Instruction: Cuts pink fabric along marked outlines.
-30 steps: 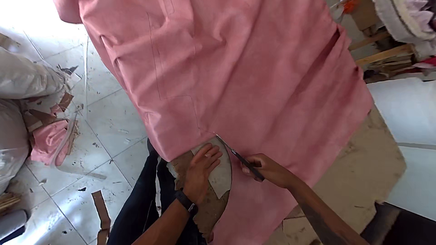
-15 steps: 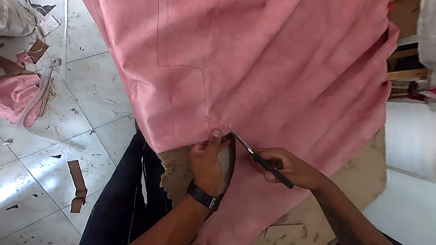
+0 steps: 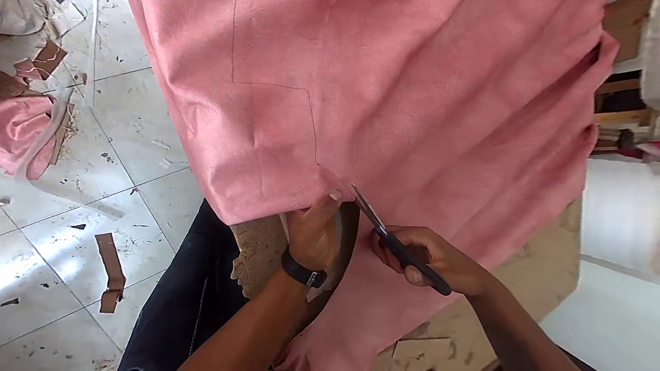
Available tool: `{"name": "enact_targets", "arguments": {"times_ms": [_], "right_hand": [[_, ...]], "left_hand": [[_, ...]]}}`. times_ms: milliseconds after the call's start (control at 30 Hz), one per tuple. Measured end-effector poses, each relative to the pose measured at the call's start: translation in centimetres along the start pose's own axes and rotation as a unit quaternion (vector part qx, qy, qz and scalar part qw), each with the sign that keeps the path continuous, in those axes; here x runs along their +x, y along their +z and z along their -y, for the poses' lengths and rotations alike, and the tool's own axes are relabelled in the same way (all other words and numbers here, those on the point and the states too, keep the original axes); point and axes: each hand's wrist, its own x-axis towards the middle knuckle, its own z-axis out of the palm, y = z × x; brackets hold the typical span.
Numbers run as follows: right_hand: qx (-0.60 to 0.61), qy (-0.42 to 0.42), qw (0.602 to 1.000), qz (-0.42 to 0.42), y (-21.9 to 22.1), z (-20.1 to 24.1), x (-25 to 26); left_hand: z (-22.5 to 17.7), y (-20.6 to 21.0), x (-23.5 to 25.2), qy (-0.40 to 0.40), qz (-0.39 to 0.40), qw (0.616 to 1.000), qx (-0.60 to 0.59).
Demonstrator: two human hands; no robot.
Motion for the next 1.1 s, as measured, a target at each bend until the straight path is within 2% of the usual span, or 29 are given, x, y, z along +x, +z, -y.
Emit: {"name": "enact_targets", "arguments": {"times_ms": [267, 367, 567, 867, 1100], "right_hand": [[-0.017, -0.001, 1.000, -0.014, 0.2, 0.1, -0.2], [-0.027, 0.008, 0.999, -0.019, 0.1, 0.4, 0.2], [-0.066, 0.019, 0.997, -0.027, -0.7, 1.5, 1.2], [-0.087, 0.008, 0.996, 0.025, -1.4, 2.7, 2.9], [-0.042, 0.019, 0.998, 0.031, -1.6, 2.7, 3.0]], "left_hand": [[-2.0, -0.8, -1.6, -0.008, -0.028, 0.993, 0.112], [-1.7, 0.0, -1.3, -0.006, -0.013, 0.991, 0.136], [-1.8, 1.1, -1.2, -0.001, -0.034, 0.980, 0.197], [-1.8, 0.8, -1.4, 0.011, -0.038, 0.980, 0.195], [-1.8, 0.6, -1.6, 0.014, -0.040, 0.980, 0.195]]}}
